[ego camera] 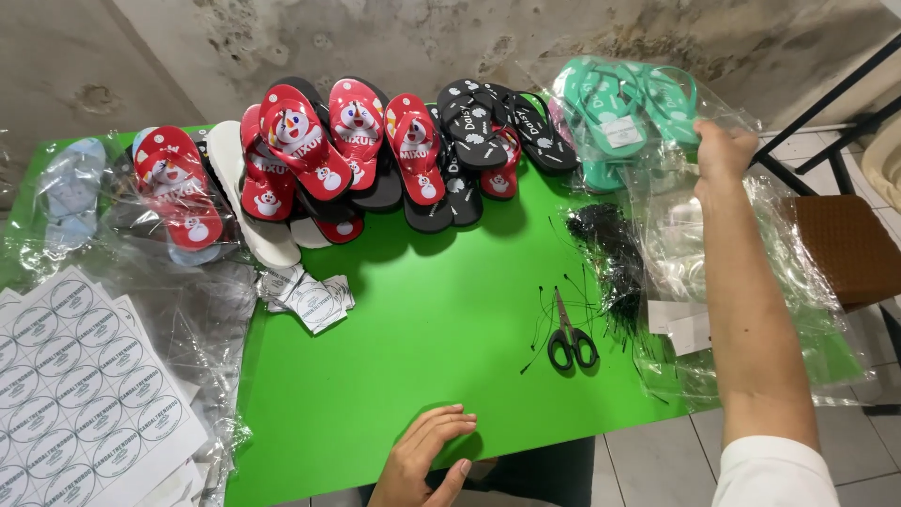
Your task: Packaging flip-flops into plastic bags and trimming excess rubber from the straps using scissors.
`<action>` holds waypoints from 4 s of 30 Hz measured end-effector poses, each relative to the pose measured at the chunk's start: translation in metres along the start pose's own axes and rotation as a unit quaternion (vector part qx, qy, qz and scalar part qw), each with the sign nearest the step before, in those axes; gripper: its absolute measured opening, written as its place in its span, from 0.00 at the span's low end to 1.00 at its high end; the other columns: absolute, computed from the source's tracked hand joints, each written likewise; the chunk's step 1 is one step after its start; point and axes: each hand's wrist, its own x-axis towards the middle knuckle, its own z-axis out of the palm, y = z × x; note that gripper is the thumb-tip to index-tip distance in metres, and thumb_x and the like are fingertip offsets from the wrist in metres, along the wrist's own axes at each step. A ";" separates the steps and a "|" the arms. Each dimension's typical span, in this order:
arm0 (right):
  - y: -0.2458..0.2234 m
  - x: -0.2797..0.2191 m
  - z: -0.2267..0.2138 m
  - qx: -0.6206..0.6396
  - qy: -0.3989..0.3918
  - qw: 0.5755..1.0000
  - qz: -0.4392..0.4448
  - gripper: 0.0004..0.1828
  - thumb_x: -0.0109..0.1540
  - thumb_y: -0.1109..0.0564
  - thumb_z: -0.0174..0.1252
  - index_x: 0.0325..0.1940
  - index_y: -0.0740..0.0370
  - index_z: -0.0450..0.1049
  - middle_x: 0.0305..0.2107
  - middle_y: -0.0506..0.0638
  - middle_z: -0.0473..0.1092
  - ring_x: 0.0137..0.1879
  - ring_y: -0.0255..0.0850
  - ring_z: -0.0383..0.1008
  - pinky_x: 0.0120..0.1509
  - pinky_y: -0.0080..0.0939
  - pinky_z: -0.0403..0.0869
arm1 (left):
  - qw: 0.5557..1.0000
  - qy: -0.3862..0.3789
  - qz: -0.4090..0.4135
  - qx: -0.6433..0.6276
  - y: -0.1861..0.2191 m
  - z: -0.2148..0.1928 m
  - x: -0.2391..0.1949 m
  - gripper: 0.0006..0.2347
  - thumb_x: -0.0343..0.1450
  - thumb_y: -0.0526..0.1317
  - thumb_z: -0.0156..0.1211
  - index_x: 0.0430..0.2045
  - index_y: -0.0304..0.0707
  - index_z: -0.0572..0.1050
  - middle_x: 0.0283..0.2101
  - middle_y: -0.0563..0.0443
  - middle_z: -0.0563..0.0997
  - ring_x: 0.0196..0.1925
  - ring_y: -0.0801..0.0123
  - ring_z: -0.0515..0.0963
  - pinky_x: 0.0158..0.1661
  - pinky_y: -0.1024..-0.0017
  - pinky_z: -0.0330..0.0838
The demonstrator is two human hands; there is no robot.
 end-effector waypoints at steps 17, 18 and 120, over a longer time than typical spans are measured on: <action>-0.082 -0.145 0.060 -0.154 -0.117 0.829 -0.525 0.21 0.61 0.68 0.62 0.56 0.67 0.66 0.50 0.63 0.63 0.57 0.52 0.65 0.61 0.54 0.67 | 0.999 -0.031 -0.029 0.021 0.023 -0.006 0.006 0.14 0.75 0.44 0.57 0.50 0.34 0.76 0.52 0.46 0.83 0.62 0.53 0.74 0.59 0.53 0.67; -0.087 -0.163 0.072 -0.150 -0.198 0.795 -0.554 0.13 0.63 0.68 0.58 0.52 0.68 0.71 0.47 0.62 0.67 0.54 0.51 0.66 0.60 0.50 0.66 | 0.998 -0.039 -0.032 0.031 0.024 -0.005 0.005 0.15 0.75 0.45 0.58 0.50 0.35 0.76 0.52 0.46 0.83 0.63 0.53 0.73 0.59 0.52 0.66; 0.022 -0.415 -0.067 -0.131 -0.566 0.794 -0.181 0.23 0.62 0.56 0.61 0.62 0.53 0.74 0.38 0.46 0.78 0.39 0.31 0.78 0.40 0.32 0.77 | 0.940 0.186 -0.284 -0.022 -0.005 -0.028 0.012 0.16 0.71 0.37 0.58 0.55 0.42 0.69 0.72 0.45 0.65 0.52 0.71 0.77 0.41 0.72 0.83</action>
